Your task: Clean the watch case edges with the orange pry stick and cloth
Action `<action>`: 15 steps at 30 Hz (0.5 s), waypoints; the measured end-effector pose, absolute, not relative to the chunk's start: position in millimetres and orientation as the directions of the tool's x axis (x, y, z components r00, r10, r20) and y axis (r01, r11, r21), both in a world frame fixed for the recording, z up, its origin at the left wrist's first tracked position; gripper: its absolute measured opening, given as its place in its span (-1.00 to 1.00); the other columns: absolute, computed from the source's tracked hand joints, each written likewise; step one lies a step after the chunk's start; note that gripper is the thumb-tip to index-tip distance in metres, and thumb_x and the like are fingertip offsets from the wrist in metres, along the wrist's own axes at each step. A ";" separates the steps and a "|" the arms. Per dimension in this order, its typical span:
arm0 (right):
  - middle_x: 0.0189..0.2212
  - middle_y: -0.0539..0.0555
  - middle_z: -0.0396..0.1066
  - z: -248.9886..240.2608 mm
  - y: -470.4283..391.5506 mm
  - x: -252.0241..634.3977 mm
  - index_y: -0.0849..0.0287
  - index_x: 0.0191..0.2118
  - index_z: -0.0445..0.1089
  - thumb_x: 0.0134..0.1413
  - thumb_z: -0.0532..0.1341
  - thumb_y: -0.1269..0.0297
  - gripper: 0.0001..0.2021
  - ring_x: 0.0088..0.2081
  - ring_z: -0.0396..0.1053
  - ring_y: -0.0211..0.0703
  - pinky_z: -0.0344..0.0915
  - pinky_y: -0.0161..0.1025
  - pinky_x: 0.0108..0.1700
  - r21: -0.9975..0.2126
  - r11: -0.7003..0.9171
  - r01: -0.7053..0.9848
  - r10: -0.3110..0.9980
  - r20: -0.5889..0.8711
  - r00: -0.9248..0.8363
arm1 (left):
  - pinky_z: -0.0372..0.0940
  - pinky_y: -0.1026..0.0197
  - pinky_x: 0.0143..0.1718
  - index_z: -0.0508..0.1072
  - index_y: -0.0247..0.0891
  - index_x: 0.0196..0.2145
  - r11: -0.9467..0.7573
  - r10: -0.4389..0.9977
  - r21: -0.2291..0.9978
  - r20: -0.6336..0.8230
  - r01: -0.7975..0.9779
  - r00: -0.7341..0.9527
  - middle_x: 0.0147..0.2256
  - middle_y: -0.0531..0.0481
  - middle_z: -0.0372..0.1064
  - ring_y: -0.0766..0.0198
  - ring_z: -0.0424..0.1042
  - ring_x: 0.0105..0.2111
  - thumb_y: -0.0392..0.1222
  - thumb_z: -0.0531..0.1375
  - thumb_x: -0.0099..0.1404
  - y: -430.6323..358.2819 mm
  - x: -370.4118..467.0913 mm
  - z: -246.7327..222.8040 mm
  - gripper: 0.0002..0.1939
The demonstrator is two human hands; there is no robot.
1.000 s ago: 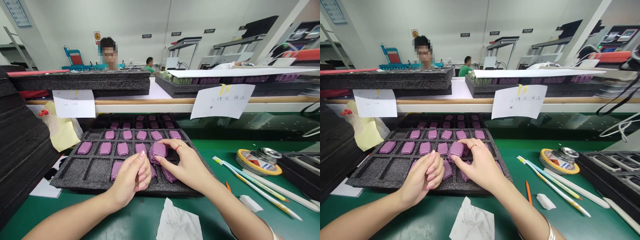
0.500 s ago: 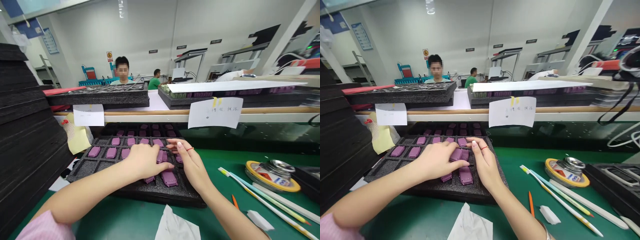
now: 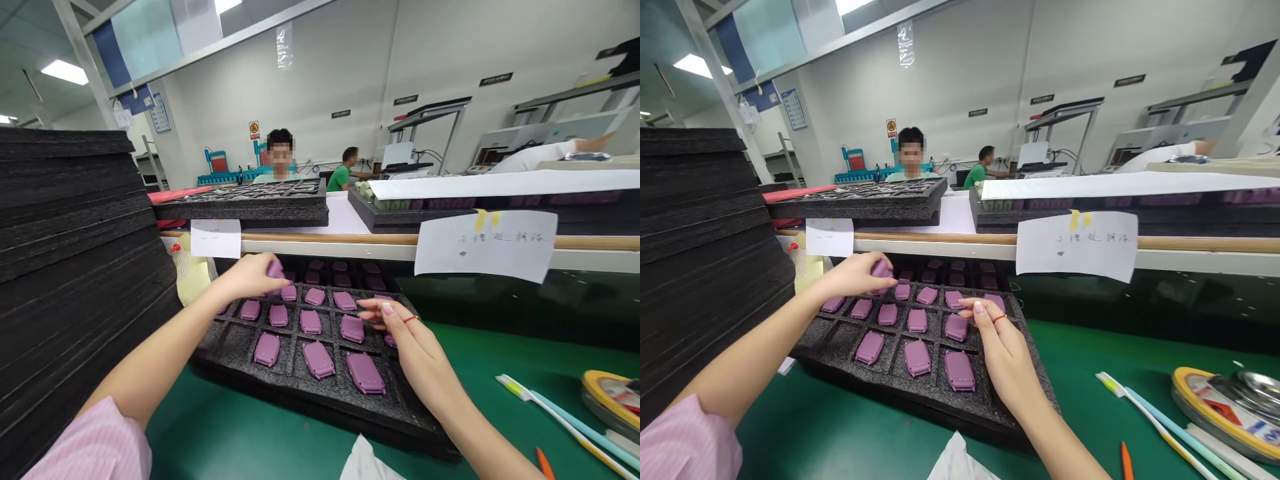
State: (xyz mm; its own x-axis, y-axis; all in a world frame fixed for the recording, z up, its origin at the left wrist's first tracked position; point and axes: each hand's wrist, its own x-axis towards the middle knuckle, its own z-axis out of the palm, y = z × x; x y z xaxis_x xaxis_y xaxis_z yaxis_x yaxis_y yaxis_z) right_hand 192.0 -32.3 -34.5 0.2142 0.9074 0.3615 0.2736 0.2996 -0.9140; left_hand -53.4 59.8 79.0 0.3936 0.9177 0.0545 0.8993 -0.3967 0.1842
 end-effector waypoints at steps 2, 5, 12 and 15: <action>-0.23 0.18 0.58 -35.7 -32.4 190.4 0.10 -0.09 0.51 0.21 0.01 -0.34 -0.38 -0.09 0.50 0.12 0.36 0.10 0.06 -0.906 0.301 0.298 0.912 0.364 0.187 | 0.43 -0.01 -0.11 0.44 -0.31 0.00 -0.276 0.961 0.110 0.038 0.955 0.274 -0.08 -0.12 0.48 0.12 0.51 -0.15 -0.01 0.23 0.39 77.4 -80.2 73.3 -0.64; -0.21 0.19 0.58 -36.0 -33.8 188.3 0.09 -0.08 0.51 0.20 -0.02 -0.35 -0.37 -0.08 0.50 0.16 0.35 0.11 0.04 -0.897 0.284 0.339 0.924 0.351 0.154 | 0.44 -0.07 -0.04 0.41 -0.27 0.08 -0.162 0.986 0.020 0.039 0.987 0.161 0.05 -0.15 0.40 0.07 0.47 -0.04 -0.08 0.22 0.41 96.9 -109.4 57.6 -0.65; -0.21 0.18 0.55 -35.1 -34.4 187.9 0.07 -0.09 0.48 0.19 -0.04 -0.36 -0.37 -0.07 0.46 0.17 0.29 0.11 0.09 -0.912 0.227 0.342 0.952 0.282 0.120 | 0.43 -0.07 -0.03 0.40 -0.26 0.10 -0.069 0.982 -0.034 0.174 0.997 0.074 0.08 -0.16 0.38 0.07 0.46 -0.02 -0.08 0.21 0.42 127.7 -123.1 31.8 -0.64; -0.20 0.18 0.54 -35.5 -34.8 188.2 0.07 -0.08 0.47 0.19 -0.04 -0.35 -0.37 -0.04 0.46 0.18 0.27 0.10 0.11 -0.912 0.223 0.346 0.956 0.273 0.104 | 0.44 -0.07 -0.03 0.39 -0.26 0.11 -0.061 0.979 -0.033 0.193 0.998 0.066 0.08 -0.16 0.38 0.07 0.46 -0.02 -0.08 0.22 0.42 146.2 -115.2 22.0 -0.63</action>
State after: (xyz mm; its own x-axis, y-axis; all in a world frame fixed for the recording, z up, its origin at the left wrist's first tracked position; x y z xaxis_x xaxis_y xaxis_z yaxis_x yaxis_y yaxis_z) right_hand 188.2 -34.8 -35.5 0.1040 0.9564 0.2730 0.3457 0.2226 -0.9116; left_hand -115.2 146.2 22.0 0.0659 0.9790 0.1930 0.9976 -0.0606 -0.0333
